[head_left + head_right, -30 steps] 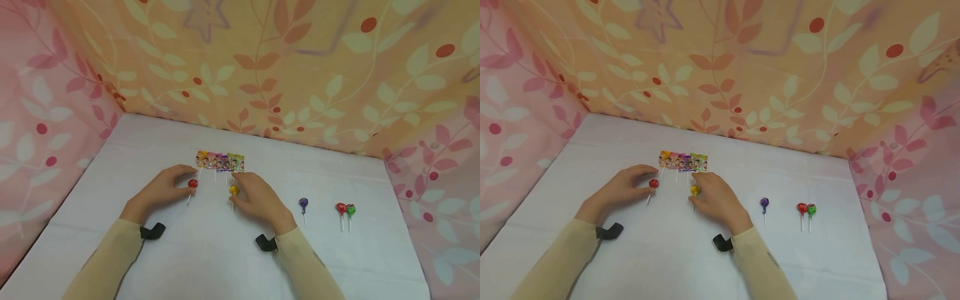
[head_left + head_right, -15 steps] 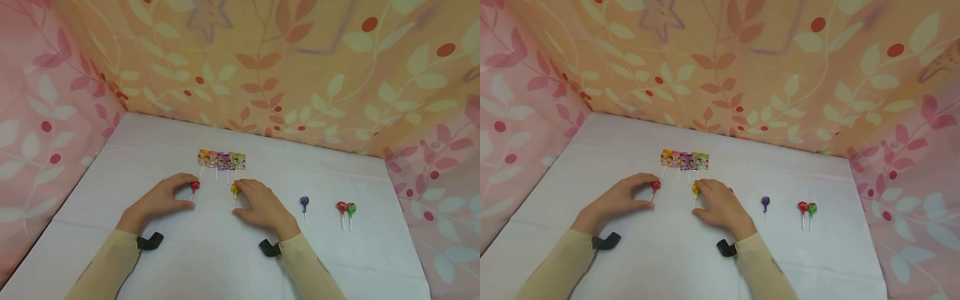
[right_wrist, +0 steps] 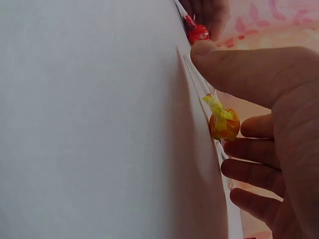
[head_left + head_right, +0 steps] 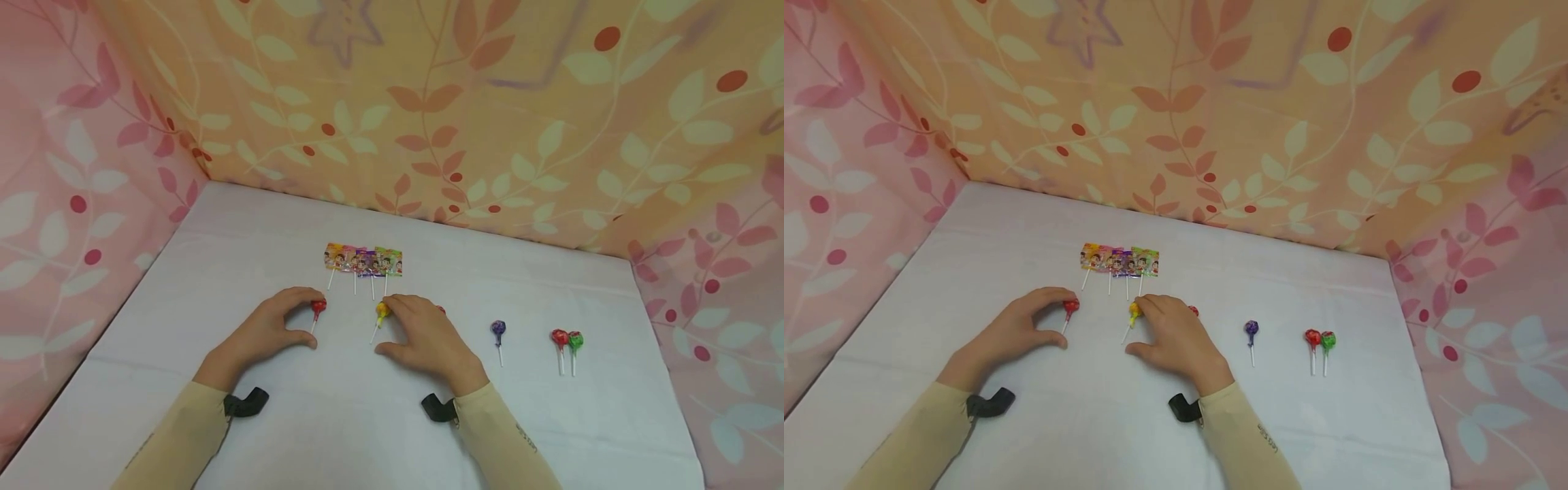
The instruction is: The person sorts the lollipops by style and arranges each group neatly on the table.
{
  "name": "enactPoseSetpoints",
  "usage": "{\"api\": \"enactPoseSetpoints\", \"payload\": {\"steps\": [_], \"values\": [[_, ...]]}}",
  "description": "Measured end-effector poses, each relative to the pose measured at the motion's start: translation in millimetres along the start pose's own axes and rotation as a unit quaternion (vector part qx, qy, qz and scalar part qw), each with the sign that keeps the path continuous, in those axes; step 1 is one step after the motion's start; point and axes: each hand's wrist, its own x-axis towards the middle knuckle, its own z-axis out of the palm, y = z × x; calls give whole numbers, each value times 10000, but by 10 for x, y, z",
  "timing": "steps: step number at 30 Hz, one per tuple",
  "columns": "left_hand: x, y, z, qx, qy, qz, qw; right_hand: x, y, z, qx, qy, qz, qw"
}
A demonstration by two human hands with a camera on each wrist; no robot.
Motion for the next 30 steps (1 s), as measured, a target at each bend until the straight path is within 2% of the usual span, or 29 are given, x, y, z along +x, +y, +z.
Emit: {"api": "enactPoseSetpoints", "payload": {"steps": [5,12,16,30], "values": [[-15,-54,19,55,113,205,9997,10,-49,10,-6,52,131,9999],[-21,-60,10,120,2,67,9999,35,-100,57,-283,111,302,9991],[-33,-67,7,153,8,100,9998,43,-129,73,-393,129,310,9987],[-47,-54,3,191,80,156,9997,38,-121,80,-609,252,-83,9978]]}}
